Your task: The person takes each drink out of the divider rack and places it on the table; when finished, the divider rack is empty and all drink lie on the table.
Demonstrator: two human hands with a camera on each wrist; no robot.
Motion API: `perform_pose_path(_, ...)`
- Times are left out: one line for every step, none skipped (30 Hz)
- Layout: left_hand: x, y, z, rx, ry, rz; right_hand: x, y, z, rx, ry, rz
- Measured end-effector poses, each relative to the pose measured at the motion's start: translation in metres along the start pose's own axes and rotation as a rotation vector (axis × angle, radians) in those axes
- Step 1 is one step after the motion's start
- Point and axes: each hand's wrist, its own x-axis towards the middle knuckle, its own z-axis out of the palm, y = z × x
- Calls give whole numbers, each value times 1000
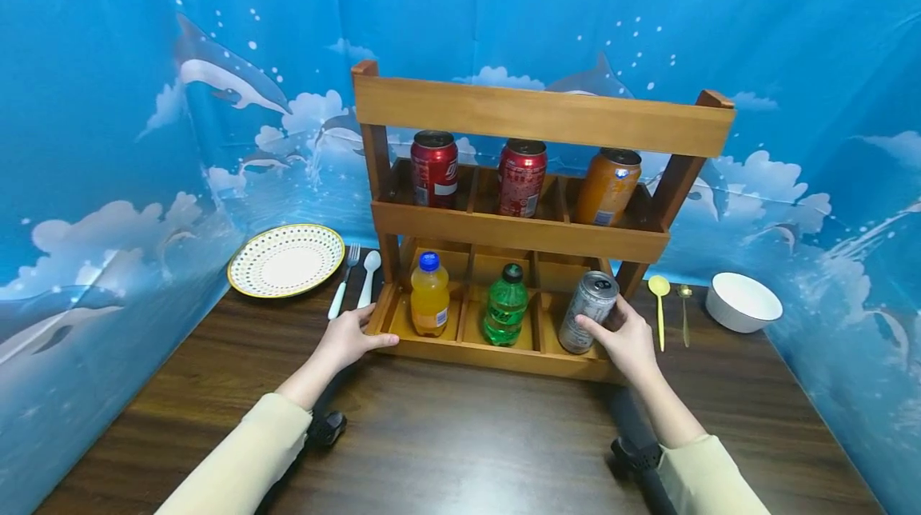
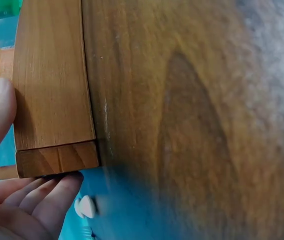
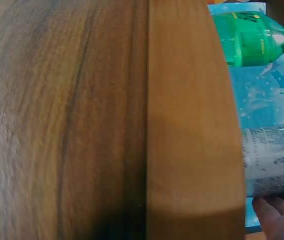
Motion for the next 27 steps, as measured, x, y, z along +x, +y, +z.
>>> perform_pose_path(1, 1, 1, -8, 1, -1, 0, 1, 0, -1, 35, 3)
perform_pose_path(1, 2, 2, -12, 2, -3, 1, 1, 0, -5, 67, 7)
perform_pose_path(1, 3, 3, -19, 2, -8, 1, 1, -1, -13, 96, 9)
perform_pose_path(2, 4, 4, -23, 1, -12, 0, 2, -1, -26, 125, 12)
perform_pose_path(1, 5, 5, -30, 0, -19, 0, 2, -1, -32, 145, 11)
perform_pose_path(1, 5, 6, -32, 0, -26, 0, 2, -1, -21, 156, 9)
perform_pose_path(1, 6, 6, -31, 0, -30, -1, 2, -2, -14, 168, 4)
perform_pose_path(1, 6, 6, -30, -1, -35, -2, 2, -3, -2, 175, -3)
perform_pose_path(1, 6, 6, -27, -2, -36, 0, 11, -3, 40, 185, -31)
perform_pose_path(0, 7, 5, -27, -1, -38, -2, 10, -6, 59, 191, -41)
perform_pose_path(0, 7, 5, -29, -2, -42, -1, 15, -8, 89, 199, -58)
perform_pose_path(0, 7, 4, -28, -3, -41, 1, 22, -11, 128, 201, -84)
perform_pose_path(1, 7, 4, -25, -5, -36, 1, 27, -16, 167, 209, -105)
perform_pose_path(1, 8, 3, -26, -8, -37, -1, 24, -22, 165, 213, -107)
perform_pose_path(1, 8, 3, -29, -10, -38, -3, 21, -29, 165, 223, -106)
perform_pose_path(1, 7, 3, -31, -13, -40, -9, 9, -38, 138, 230, -83)
perform_pose_path(1, 7, 3, -26, -17, -35, -11, 6, -45, 135, 237, -79)
perform_pose_path(2, 6, 3, -25, -18, -35, -16, -3, -54, 117, 246, -61)
perform_pose_path(2, 6, 3, -24, -20, -36, -22, -15, -62, 85, 262, -26)
perform_pose_path(2, 5, 3, -26, -20, -41, -26, -24, -70, 36, 274, 7)
perform_pose_path(3, 4, 3, -23, -20, -40, -28, -25, -76, 26, 286, 19)
perform_pose_path(3, 4, 3, -18, -20, -40, -31, -26, -83, 20, 295, 32)
perform_pose_path(3, 3, 2, -13, -20, -37, -33, -26, -88, 3, 303, 43)
perform_pose_path(3, 2, 2, -14, -22, -41, -35, -24, -93, -16, 314, 56)
perform_pose_path(3, 2, 1, -10, -24, -40, -37, -22, -98, -32, 318, 66)
perform_pose_path(3, 1, 0, -7, -27, -41, -39, -18, -101, -47, 323, 70)
perform_pose_path(3, 1, 0, -5, -31, -40, -41, -14, -105, -63, 320, 69)
